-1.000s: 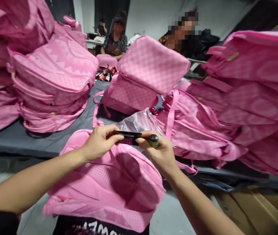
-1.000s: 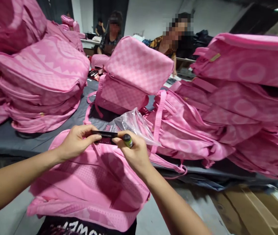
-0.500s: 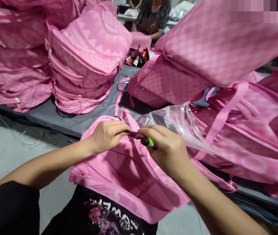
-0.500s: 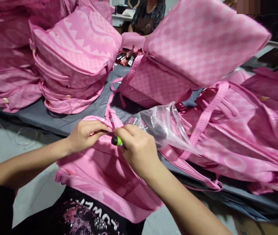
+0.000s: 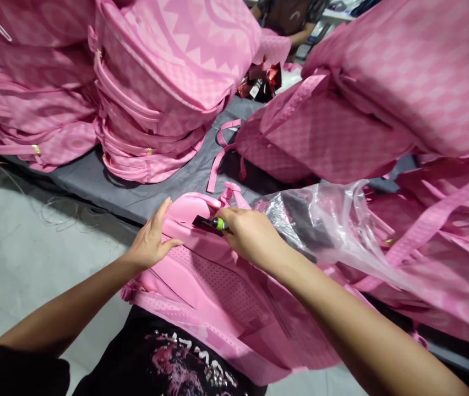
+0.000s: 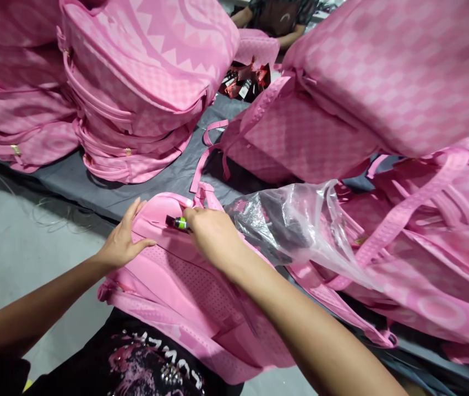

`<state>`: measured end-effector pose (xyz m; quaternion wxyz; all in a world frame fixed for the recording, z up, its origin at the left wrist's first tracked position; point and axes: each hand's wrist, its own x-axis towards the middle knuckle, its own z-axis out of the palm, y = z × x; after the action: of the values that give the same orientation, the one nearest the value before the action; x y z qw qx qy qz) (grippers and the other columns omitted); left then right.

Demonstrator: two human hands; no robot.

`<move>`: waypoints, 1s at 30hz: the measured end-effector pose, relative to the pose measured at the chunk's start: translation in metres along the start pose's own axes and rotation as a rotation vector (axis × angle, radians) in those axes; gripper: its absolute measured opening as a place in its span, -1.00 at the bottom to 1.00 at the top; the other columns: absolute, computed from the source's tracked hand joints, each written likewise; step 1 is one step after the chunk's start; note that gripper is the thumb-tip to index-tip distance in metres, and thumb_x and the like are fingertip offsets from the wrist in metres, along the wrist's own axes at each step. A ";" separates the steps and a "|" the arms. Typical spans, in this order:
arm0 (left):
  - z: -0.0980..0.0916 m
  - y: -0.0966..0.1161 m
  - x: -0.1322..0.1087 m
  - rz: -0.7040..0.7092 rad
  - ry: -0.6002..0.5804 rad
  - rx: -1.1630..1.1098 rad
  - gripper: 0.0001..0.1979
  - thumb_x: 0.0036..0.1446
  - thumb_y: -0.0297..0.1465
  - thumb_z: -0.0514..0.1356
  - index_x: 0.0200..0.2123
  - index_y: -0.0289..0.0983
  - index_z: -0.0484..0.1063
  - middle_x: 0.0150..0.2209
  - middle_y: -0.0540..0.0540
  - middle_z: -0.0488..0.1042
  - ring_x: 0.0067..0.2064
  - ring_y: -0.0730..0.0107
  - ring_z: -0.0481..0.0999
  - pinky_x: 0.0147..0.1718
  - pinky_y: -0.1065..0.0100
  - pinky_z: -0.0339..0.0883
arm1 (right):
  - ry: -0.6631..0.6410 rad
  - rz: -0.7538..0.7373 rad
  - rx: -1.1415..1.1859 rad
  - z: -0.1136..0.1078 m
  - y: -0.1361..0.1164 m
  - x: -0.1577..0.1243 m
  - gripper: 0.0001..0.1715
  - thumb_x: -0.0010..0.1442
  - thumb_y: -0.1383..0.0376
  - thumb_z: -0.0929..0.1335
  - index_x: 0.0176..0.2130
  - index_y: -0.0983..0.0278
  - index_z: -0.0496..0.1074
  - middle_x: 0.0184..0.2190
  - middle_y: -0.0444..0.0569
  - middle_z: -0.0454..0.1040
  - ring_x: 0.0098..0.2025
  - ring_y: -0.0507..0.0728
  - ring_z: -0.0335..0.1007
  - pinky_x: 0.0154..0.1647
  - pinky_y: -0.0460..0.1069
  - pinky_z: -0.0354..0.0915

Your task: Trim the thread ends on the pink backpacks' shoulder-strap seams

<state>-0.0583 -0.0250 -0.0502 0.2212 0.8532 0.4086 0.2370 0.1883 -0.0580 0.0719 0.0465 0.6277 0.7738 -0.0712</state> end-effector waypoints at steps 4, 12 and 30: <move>0.006 -0.005 0.000 0.052 0.038 0.010 0.07 0.20 -0.28 0.36 0.49 -0.09 -0.36 0.44 -0.32 0.10 0.45 0.05 0.16 0.38 0.08 0.21 | -0.088 -0.006 -0.043 -0.009 -0.007 0.007 -0.69 0.19 0.51 0.29 -0.13 0.29 0.52 -0.25 0.09 0.64 -0.23 0.21 0.58 -0.33 -0.01 0.20; 0.014 -0.007 0.000 0.123 0.144 0.009 0.16 0.11 -0.33 0.43 0.50 -0.08 -0.34 0.41 -0.31 0.18 0.41 0.05 0.24 0.35 0.12 0.27 | -0.279 -0.097 0.042 0.029 -0.014 0.025 -0.66 0.33 0.42 0.24 -0.06 0.32 0.56 -0.19 0.15 0.64 -0.09 0.28 0.59 -0.23 0.02 0.26; 0.011 -0.017 0.001 -0.249 0.010 -0.223 -0.03 0.19 -0.17 0.26 0.49 -0.28 -0.19 0.37 -0.31 0.26 0.37 0.07 0.32 0.29 0.09 0.30 | -0.138 -0.318 0.081 0.029 -0.026 0.044 -0.73 0.37 0.22 0.33 -0.13 0.30 0.59 -0.22 0.11 0.65 -0.14 0.23 0.60 -0.19 0.01 0.32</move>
<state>-0.0610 -0.0162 -0.0686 0.3401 0.7649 0.4835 0.2559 0.1536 -0.0253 0.0370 0.0623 0.4923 0.8548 -0.1519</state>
